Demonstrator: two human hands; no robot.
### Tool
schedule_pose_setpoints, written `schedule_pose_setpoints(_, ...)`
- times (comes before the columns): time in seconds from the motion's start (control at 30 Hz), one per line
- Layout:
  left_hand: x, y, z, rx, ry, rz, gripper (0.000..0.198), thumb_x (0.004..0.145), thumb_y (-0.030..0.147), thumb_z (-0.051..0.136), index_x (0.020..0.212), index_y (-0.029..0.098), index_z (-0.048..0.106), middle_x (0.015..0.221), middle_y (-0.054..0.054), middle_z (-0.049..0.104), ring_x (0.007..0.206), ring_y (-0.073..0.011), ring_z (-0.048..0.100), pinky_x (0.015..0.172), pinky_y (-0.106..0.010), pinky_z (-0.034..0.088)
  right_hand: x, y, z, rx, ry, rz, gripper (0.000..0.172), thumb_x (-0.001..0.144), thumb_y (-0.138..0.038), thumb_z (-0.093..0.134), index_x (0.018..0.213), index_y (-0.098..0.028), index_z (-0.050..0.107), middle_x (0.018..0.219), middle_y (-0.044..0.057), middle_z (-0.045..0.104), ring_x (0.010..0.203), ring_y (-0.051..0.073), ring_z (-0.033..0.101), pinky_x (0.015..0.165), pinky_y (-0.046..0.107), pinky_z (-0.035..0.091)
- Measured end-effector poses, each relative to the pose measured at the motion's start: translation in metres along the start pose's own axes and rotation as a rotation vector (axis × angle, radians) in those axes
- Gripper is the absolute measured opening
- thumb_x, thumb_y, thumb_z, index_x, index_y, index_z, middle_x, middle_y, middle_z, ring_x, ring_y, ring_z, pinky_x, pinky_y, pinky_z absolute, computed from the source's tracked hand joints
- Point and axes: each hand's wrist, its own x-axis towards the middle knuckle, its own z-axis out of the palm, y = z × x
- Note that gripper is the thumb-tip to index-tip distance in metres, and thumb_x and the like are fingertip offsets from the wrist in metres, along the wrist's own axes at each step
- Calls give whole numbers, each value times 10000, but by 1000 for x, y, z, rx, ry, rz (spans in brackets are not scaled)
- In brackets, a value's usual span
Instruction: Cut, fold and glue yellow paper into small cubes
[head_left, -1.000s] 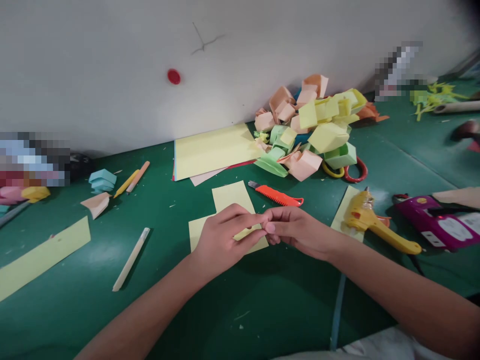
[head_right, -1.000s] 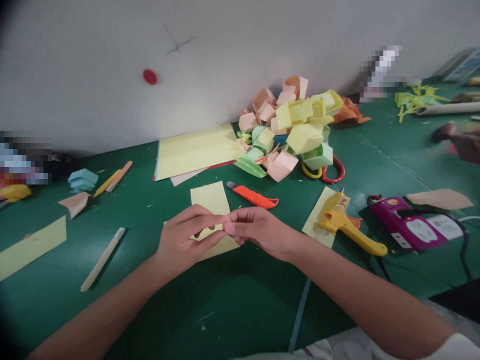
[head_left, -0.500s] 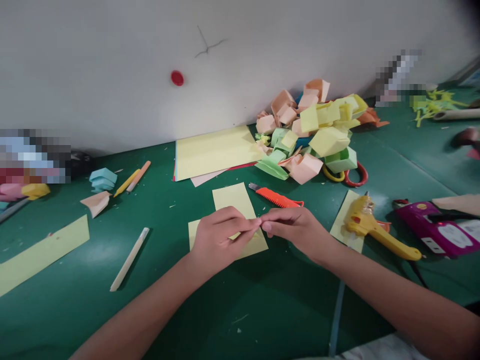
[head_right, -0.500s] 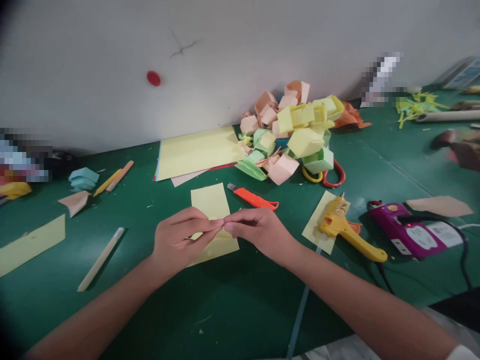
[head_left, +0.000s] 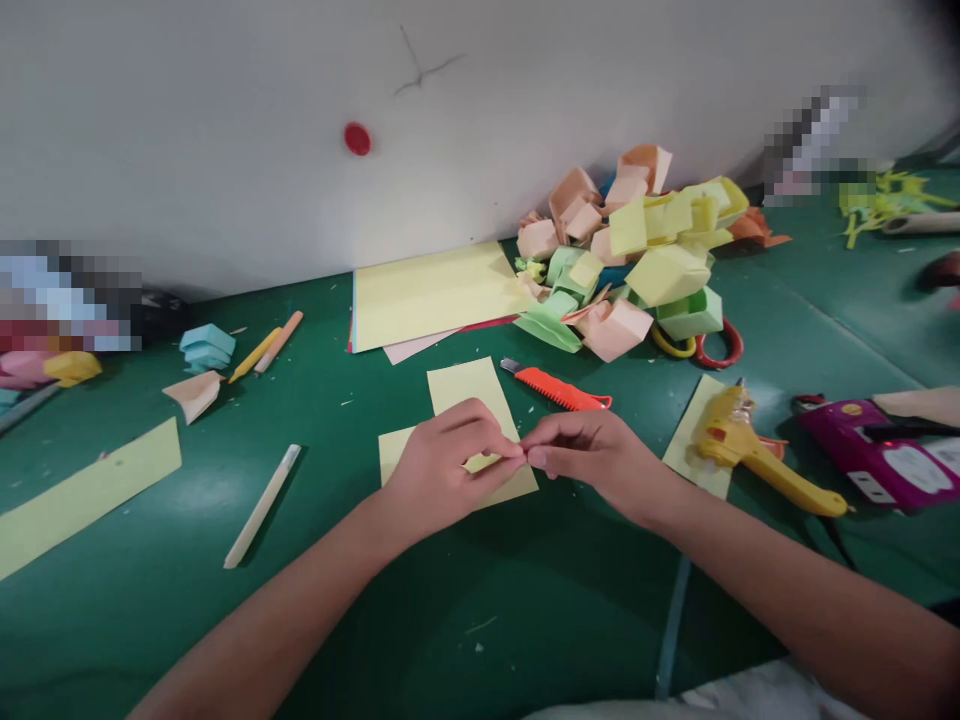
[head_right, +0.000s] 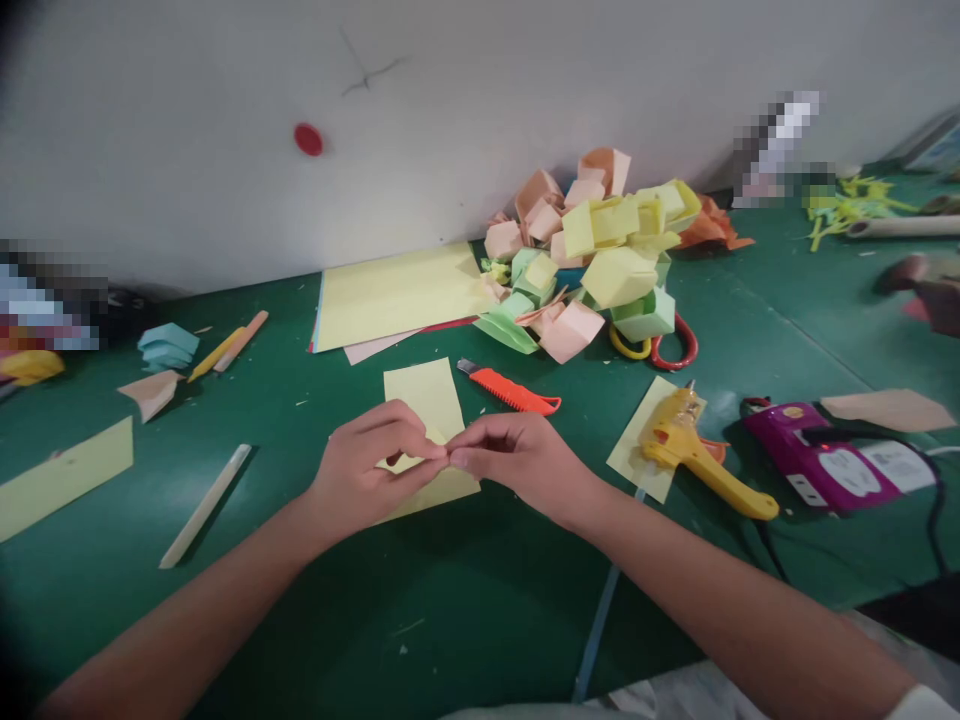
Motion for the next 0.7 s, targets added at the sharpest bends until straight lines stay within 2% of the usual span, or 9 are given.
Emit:
schedule_pose_setpoints(0.13, 2, -1, -6, -113, -187, -109, 159, 829, 163, 770, 723, 177, 653, 750, 11, 596, 644, -87, 568, 566, -199, 438, -3, -2, 2, -209, -18, -82, 198, 827, -375, 735, 770, -185, 735, 710, 5, 660, 651, 125, 537, 613, 269, 428)
schedule_pose_setpoints(0.3, -1, -2, -5, -48, -362, -182, 158, 864, 255, 750, 767, 193, 642, 847, 4, 636, 737, -106, 602, 632, -210, 444, -3, 0, 3, -424, -51, -153, 116, 856, -282, 692, 791, -189, 716, 720, 2, 654, 645, 123, 577, 608, 256, 467)
schedule_pose_setpoints(0.4, -3, -4, -4, 34, -463, -161, 106, 915, 237, 673, 820, 203, 643, 898, 9, 655, 785, -111, 618, 654, -215, 426, -5, -8, -7, -593, -75, -404, 94, 902, -237, 656, 834, -199, 710, 738, 4, 660, 666, 120, 591, 621, 251, 474)
schedule_pose_setpoints(0.47, -4, -5, -4, 94, -526, -124, 107, 936, 181, 600, 843, 208, 645, 899, 13, 666, 804, -115, 625, 668, -225, 415, -10, -20, -24, -730, -43, -589, 84, 931, -211, 629, 883, -212, 698, 777, 8, 678, 715, 126, 607, 656, 258, 477)
schedule_pose_setpoints(0.53, -4, -7, -5, 131, -570, -111, 131, 933, 151, 561, 850, 210, 645, 893, 18, 671, 803, -114, 625, 666, -231, 408, -20, -34, -47, -845, 112, -685, 66, 920, -181, 635, 898, -225, 680, 799, 10, 683, 714, 133, 605, 663, 274, 476)
schedule_pose_setpoints(0.6, -5, -8, -7, 154, -584, -132, 131, 926, 154, 555, 847, 211, 642, 877, 20, 668, 779, -112, 619, 645, -234, 403, -32, -42, -75, -883, 424, -715, 69, 912, -204, 646, 850, -230, 662, 760, 7, 649, 668, 131, 575, 624, 282, 446)
schedule_pose_setpoints(0.63, -5, -9, -8, 164, -585, -149, 122, 922, 161, 560, 846, 212, 641, 867, 20, 666, 762, -112, 613, 630, -234, 401, -38, -43, -90, -860, 621, -712, 85, 910, -229, 646, 825, -229, 653, 746, 12, 635, 645, 134, 555, 604, 290, 429)
schedule_pose_setpoints(0.67, -5, -10, -10, 173, -583, -167, 114, 918, 168, 564, 843, 213, 639, 857, 20, 664, 748, -113, 608, 618, -234, 400, -45, -42, -105, -830, 780, -673, 98, 903, -254, 648, 809, -227, 647, 723, 16, 621, 618, 139, 535, 583, 300, 411)
schedule_pose_setpoints(0.7, -6, -11, -11, 180, -578, -188, 109, 914, 172, 567, 840, 214, 635, 852, 20, 662, 737, -114, 603, 610, -232, 402, -52, -39, -120, -812, 877, -631, 110, 902, -286, 638, 809, -226, 646, 697, 19, 606, 604, 148, 530, 573, 311, 400)
